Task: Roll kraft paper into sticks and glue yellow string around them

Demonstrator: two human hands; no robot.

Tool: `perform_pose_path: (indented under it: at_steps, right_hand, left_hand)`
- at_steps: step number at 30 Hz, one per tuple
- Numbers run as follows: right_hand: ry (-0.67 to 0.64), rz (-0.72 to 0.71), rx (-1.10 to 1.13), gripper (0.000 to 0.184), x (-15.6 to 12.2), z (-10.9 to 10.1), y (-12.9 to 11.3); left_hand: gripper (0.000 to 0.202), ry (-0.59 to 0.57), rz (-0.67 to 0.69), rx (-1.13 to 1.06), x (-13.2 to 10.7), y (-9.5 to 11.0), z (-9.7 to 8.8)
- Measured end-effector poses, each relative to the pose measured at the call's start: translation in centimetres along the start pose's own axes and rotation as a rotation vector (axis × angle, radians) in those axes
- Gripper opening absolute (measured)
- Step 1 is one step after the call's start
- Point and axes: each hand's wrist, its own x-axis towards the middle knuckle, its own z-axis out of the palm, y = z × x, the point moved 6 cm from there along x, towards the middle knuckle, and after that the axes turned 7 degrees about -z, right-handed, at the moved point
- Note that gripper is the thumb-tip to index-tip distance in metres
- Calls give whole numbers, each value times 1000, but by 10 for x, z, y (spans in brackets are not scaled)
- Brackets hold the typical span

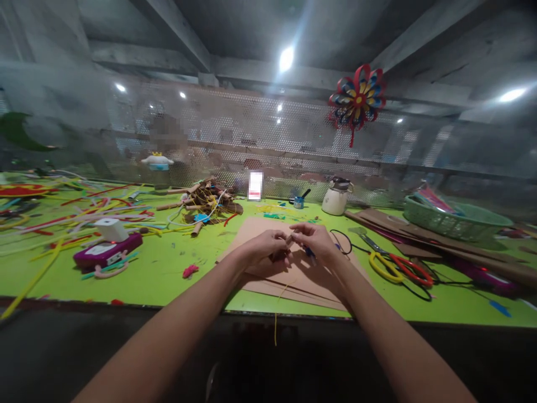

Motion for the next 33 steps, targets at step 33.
perform_pose_path:
  at_steps: [33]
  right_hand:
    - [194, -10, 21, 26, -5, 3, -17]
  left_hand:
    - [17, 222, 165, -13, 7, 7, -4]
